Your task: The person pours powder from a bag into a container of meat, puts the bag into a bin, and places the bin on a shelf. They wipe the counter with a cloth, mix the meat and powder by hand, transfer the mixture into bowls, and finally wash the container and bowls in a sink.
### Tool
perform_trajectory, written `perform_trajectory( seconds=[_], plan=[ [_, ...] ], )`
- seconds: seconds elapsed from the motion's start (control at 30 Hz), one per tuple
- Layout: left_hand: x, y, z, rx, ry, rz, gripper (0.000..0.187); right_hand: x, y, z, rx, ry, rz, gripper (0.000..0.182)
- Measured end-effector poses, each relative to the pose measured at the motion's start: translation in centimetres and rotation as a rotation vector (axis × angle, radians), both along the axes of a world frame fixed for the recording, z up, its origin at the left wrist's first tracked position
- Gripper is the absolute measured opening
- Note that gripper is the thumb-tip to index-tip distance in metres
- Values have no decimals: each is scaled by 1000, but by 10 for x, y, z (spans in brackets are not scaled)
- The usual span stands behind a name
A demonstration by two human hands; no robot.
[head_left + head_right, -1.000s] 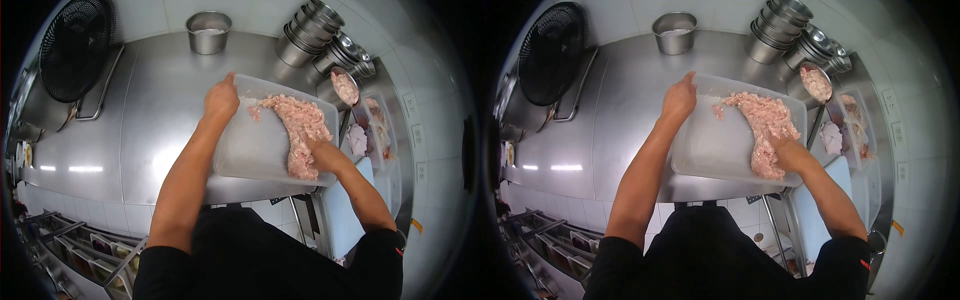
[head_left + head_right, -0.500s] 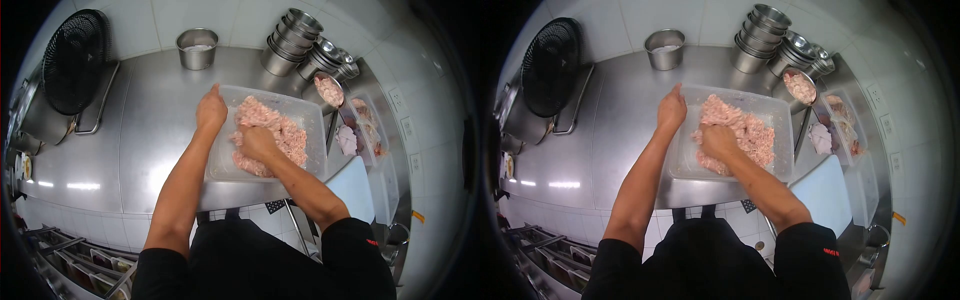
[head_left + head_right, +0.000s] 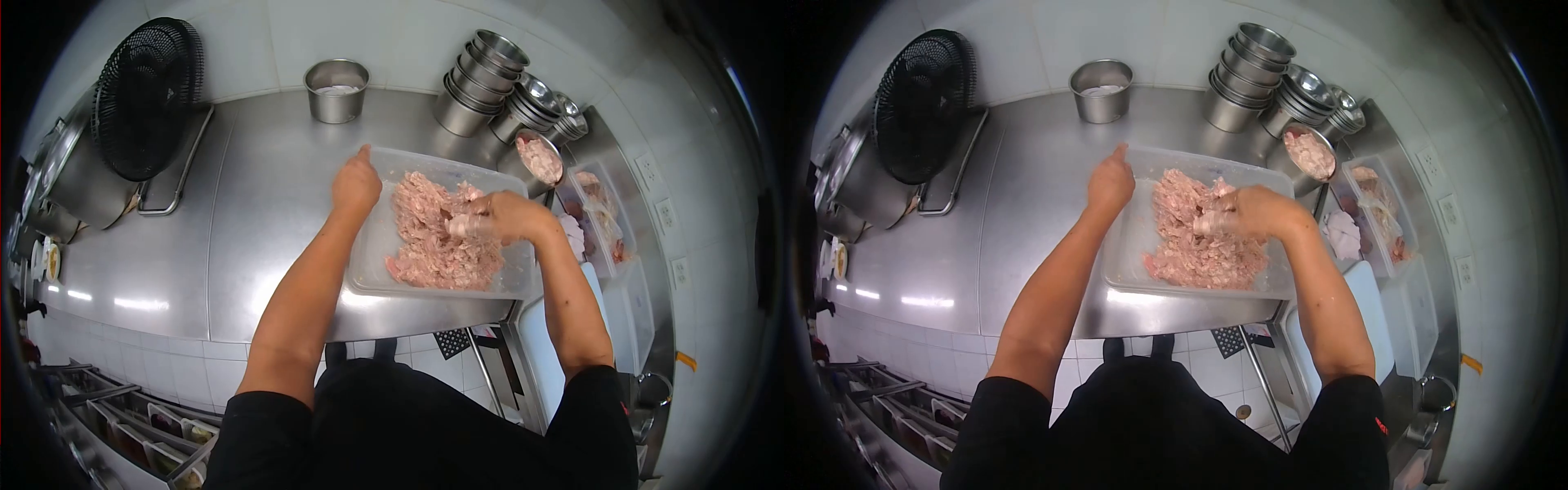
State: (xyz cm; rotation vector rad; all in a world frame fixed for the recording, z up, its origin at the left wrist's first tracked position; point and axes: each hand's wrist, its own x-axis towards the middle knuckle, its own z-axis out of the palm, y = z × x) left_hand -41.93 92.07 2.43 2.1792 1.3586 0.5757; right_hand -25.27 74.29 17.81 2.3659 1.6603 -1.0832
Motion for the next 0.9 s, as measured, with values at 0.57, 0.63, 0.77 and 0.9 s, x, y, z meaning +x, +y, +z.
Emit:
perform_trajectory(
  seconds=[0.57, 0.63, 0.77, 0.9],
  plan=[
    [-1, -2, -6, -11, -130, 4, 48, -23, -34, -107, 387, -231, 481, 51],
    [-2, -1, 1, -63, -61, 9, 47, 6, -43, -87, 309, -40, 474, 50],
    [0, -4, 4, -80, -62, -3, 47, 21, -27, -49, 225, -11, 65, 36],
    [-3, -2, 0, -50, -83, 1, 46, -3, 17, -83, 333, 346, -298, 28]
  ],
)
